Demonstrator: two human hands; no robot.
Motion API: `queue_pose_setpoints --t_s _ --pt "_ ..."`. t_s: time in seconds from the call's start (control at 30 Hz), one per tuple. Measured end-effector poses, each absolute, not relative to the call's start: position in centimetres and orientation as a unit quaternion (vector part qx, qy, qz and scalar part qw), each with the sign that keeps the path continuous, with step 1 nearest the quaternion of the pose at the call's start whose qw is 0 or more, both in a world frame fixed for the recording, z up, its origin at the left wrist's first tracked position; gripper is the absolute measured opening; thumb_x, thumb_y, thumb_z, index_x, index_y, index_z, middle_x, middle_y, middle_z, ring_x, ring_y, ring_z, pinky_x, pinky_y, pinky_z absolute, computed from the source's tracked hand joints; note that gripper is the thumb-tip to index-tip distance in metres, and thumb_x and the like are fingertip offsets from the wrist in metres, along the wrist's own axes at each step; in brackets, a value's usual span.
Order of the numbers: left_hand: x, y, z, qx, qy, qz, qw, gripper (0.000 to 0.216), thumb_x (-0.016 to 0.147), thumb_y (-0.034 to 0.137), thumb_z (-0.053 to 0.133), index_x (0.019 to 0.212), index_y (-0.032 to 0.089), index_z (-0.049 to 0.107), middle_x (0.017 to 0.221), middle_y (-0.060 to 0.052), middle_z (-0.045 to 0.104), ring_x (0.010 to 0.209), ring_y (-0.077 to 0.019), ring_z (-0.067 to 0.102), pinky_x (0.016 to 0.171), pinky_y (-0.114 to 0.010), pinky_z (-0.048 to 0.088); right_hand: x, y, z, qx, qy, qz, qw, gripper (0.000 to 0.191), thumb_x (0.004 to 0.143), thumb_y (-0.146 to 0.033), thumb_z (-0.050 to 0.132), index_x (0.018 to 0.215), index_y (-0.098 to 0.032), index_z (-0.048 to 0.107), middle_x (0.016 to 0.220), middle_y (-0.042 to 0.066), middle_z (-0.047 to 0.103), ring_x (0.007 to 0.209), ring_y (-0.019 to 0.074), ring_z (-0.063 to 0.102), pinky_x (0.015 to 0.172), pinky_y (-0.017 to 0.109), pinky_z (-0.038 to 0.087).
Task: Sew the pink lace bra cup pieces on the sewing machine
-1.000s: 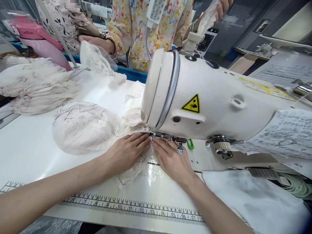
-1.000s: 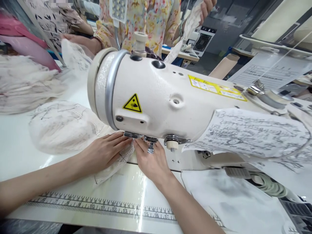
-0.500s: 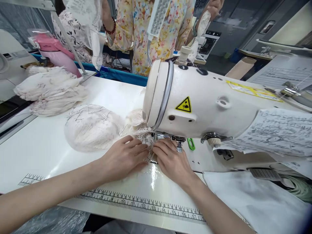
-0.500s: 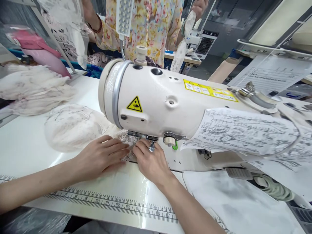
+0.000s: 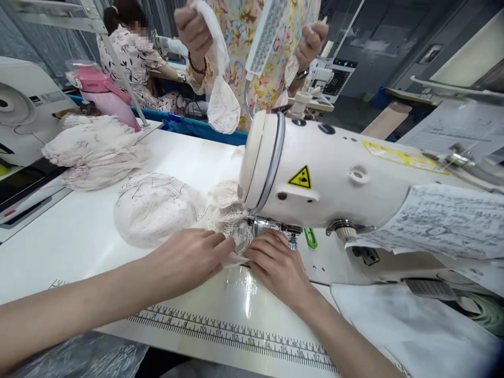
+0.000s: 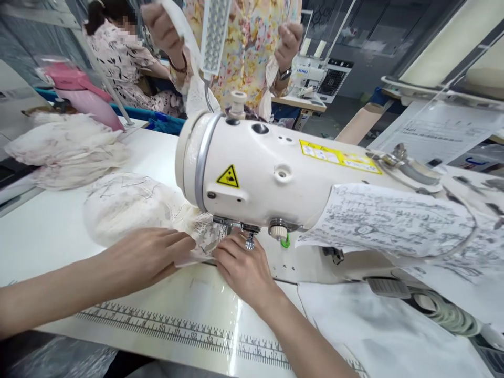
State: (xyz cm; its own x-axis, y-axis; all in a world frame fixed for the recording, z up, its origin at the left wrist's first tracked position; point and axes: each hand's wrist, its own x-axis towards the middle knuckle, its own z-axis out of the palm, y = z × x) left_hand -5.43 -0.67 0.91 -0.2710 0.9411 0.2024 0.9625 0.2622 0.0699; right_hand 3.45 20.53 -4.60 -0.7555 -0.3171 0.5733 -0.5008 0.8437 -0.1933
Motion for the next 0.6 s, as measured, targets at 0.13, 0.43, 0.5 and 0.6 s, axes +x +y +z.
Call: queue_pose_setpoints --t_s 0.13,0.43,0.5,0.6 --pt "-7.0 1.9 0.0 -0.64 -0.762 -0.083 0.055 0.018 0.075 0.007 0.064 0.088 0.016 0.056 0.08 -0.002 0.061 0.073 -0.0187 0.058 0.063 -0.029 0.041 3.3 20.6 -4.5 0.229 -0.914 0.183 0.279 0.017 0.089 -0.006 0.052 0.089 -0.018 0.063 0.085 0.001 0.067 0.085 0.0146 0.06 0.088 0.035 0.048" --pt "-7.5 2.7 -4.1 -0.65 -0.709 -0.104 0.254 0.018 0.085 0.003 0.052 0.073 0.016 0.056 0.068 0.002 0.055 0.058 -0.0132 0.046 0.071 -0.03 0.035 3.0 20.3 -3.8 0.206 -0.926 0.175 0.262 0.019 0.087 -0.007 0.046 0.089 -0.019 0.06 0.086 0.003 0.066 0.084 0.0155 0.061 0.087 0.035 0.051" --pt "-7.4 2.5 -4.2 -0.647 -0.71 -0.109 0.255 0.019 0.085 0.003 0.051 0.073 0.016 0.057 0.068 0.002 0.055 0.059 -0.013 0.047 0.078 -0.032 0.037 2.9 20.2 -3.7 0.206 -0.927 0.169 0.265 0.018 0.088 -0.007 0.047 0.089 -0.019 0.061 0.087 0.003 0.066 0.084 0.0149 0.061 0.088 0.035 0.05" --pt "-7.5 2.2 -4.0 -0.641 -0.716 -0.107 0.255 0.018 0.087 0.005 0.051 0.077 0.017 0.061 0.071 0.002 0.057 0.063 -0.0133 0.051 0.087 -0.035 0.036 2.8 20.1 -3.7 0.213 -0.925 0.168 0.267 0.014 0.09 -0.009 0.051 0.089 -0.019 0.062 0.086 0.001 0.067 0.082 0.0138 0.061 0.088 0.034 0.05"
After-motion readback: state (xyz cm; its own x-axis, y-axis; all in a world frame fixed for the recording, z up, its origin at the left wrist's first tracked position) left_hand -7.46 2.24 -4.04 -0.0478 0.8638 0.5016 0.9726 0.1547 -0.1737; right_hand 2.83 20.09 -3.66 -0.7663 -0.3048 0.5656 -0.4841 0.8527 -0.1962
